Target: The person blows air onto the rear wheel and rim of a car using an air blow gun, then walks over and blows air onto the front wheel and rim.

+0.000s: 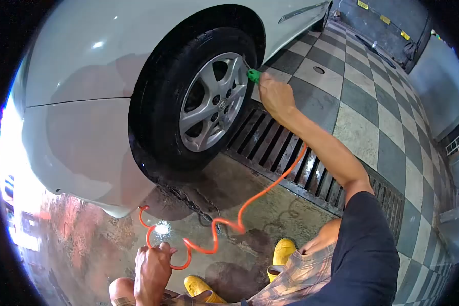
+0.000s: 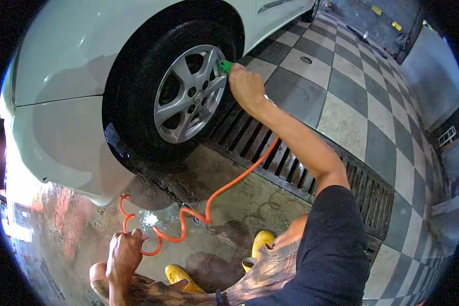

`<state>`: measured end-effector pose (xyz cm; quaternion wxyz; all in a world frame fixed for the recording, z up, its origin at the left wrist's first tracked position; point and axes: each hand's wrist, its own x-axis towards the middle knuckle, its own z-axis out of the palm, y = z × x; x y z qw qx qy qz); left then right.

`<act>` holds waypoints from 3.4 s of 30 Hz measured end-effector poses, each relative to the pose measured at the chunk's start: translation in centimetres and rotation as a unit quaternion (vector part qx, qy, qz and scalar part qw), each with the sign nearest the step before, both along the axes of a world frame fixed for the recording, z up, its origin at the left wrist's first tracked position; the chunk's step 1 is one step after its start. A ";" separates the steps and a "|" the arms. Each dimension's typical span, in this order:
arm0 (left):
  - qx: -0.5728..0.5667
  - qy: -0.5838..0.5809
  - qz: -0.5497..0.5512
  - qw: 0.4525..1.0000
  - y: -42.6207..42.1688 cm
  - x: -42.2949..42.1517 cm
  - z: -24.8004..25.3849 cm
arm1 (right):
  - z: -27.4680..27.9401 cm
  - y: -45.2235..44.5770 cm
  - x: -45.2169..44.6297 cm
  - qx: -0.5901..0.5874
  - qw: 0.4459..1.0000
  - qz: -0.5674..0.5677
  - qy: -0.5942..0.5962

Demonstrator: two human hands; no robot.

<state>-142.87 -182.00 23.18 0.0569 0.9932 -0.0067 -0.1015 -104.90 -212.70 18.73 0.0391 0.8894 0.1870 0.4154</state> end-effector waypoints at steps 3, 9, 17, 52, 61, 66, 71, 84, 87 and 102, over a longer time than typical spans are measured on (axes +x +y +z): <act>-0.008 -0.015 0.006 1.000 0.6 -0.4 -0.9 | 1.1 0.5 -0.7 0.001 1.000 -0.003 -0.008; 0.011 -0.018 -0.003 1.000 0.8 -0.4 -0.8 | 2.4 1.1 -2.3 -0.019 0.998 -0.030 -0.050; -0.006 -0.010 -0.001 1.000 0.7 -0.4 -0.6 | 2.6 0.3 -1.2 -0.010 0.999 -0.040 -0.036; 0.002 -0.031 -0.011 0.999 0.5 -0.1 -0.9 | 1.0 3.8 -3.7 -0.016 0.962 0.261 -0.075; -0.007 -0.028 -0.004 1.000 0.3 0.1 -1.2 | -0.2 5.0 -4.3 0.062 0.927 0.369 -0.032; -0.010 -0.038 -0.005 0.999 -0.3 0.0 -0.4 | 0.8 4.0 -0.9 0.195 0.950 0.243 0.015; 0.009 -0.006 0.021 1.000 0.6 0.1 -1.2 | -0.8 6.0 -4.4 0.059 0.900 0.431 -0.004; 0.005 -0.016 -0.002 1.000 0.2 0.1 -0.5 | -2.9 4.0 -3.9 0.187 0.920 0.329 0.104; -0.016 -0.008 0.010 1.000 0.0 0.2 -0.2 | -2.7 3.3 -3.1 0.292 0.918 0.240 0.121; 0.027 0.005 0.005 1.000 0.6 0.0 -0.5 | -0.7 2.3 -6.4 0.554 0.520 0.298 0.578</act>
